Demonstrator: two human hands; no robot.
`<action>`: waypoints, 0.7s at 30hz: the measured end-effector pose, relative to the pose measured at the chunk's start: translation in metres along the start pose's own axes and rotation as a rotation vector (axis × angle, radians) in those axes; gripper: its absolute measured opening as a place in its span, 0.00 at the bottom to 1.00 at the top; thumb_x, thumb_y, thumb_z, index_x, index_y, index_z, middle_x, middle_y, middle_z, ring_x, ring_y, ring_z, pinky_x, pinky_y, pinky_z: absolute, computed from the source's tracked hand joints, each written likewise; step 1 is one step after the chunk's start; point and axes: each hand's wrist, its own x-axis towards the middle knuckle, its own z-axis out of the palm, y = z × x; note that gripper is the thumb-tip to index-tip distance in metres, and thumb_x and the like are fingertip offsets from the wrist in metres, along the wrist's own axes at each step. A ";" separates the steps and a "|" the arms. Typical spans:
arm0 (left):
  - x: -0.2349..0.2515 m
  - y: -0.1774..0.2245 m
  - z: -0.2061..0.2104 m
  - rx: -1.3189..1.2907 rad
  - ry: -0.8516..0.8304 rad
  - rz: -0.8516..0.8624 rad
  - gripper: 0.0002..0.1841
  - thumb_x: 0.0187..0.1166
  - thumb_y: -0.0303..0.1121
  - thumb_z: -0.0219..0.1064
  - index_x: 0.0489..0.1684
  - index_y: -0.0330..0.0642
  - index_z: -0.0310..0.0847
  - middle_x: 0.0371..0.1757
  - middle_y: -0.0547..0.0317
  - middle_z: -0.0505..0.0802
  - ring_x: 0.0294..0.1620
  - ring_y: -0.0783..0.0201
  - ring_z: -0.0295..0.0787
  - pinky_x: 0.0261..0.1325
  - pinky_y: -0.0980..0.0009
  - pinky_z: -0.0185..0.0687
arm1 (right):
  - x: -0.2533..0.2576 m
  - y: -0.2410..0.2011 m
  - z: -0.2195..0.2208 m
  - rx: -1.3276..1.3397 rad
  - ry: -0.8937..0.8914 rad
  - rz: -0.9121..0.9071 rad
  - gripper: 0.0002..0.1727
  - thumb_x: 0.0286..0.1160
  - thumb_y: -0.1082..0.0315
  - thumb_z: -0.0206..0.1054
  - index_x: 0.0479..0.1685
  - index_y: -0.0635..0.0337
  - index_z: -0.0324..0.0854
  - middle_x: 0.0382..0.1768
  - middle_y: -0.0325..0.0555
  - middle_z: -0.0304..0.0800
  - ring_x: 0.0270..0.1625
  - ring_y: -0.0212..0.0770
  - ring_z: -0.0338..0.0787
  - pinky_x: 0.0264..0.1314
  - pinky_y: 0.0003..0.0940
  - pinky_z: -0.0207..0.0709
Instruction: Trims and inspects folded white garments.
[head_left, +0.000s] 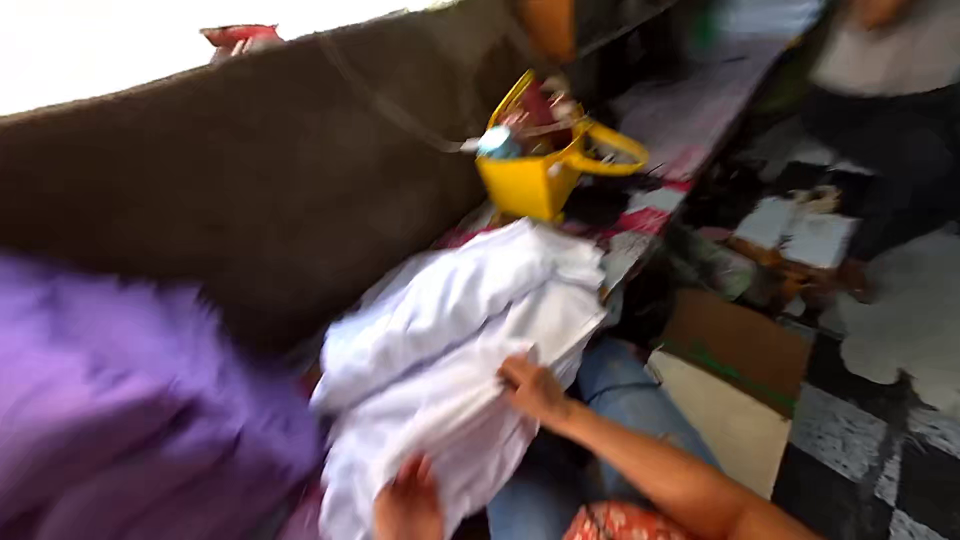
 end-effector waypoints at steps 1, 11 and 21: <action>-0.008 -0.003 0.019 -0.173 -0.009 -0.003 0.22 0.93 0.37 0.32 0.55 0.43 0.77 0.47 0.66 0.96 0.46 0.71 0.95 0.50 0.71 0.90 | 0.000 0.002 -0.003 0.010 -0.008 0.008 0.07 0.63 0.76 0.73 0.38 0.70 0.90 0.38 0.58 0.94 0.36 0.54 0.96 0.36 0.52 0.88; -0.018 -0.013 0.039 -0.031 0.239 -0.091 0.18 0.95 0.43 0.48 0.66 0.37 0.70 0.41 0.55 0.89 0.37 0.66 0.90 0.36 0.73 0.85 | -0.006 0.014 -0.013 0.090 -0.046 -0.101 0.08 0.68 0.76 0.68 0.40 0.71 0.90 0.35 0.57 0.92 0.33 0.48 0.91 0.37 0.42 0.86; -0.042 -0.003 0.043 -0.224 0.211 0.001 0.13 0.93 0.27 0.50 0.40 0.33 0.79 0.34 0.53 0.96 0.35 0.65 0.97 0.46 0.71 0.93 | -0.012 -0.046 -0.031 0.292 -0.239 -0.136 0.10 0.75 0.68 0.71 0.45 0.65 0.92 0.45 0.52 0.91 0.39 0.35 0.89 0.41 0.27 0.84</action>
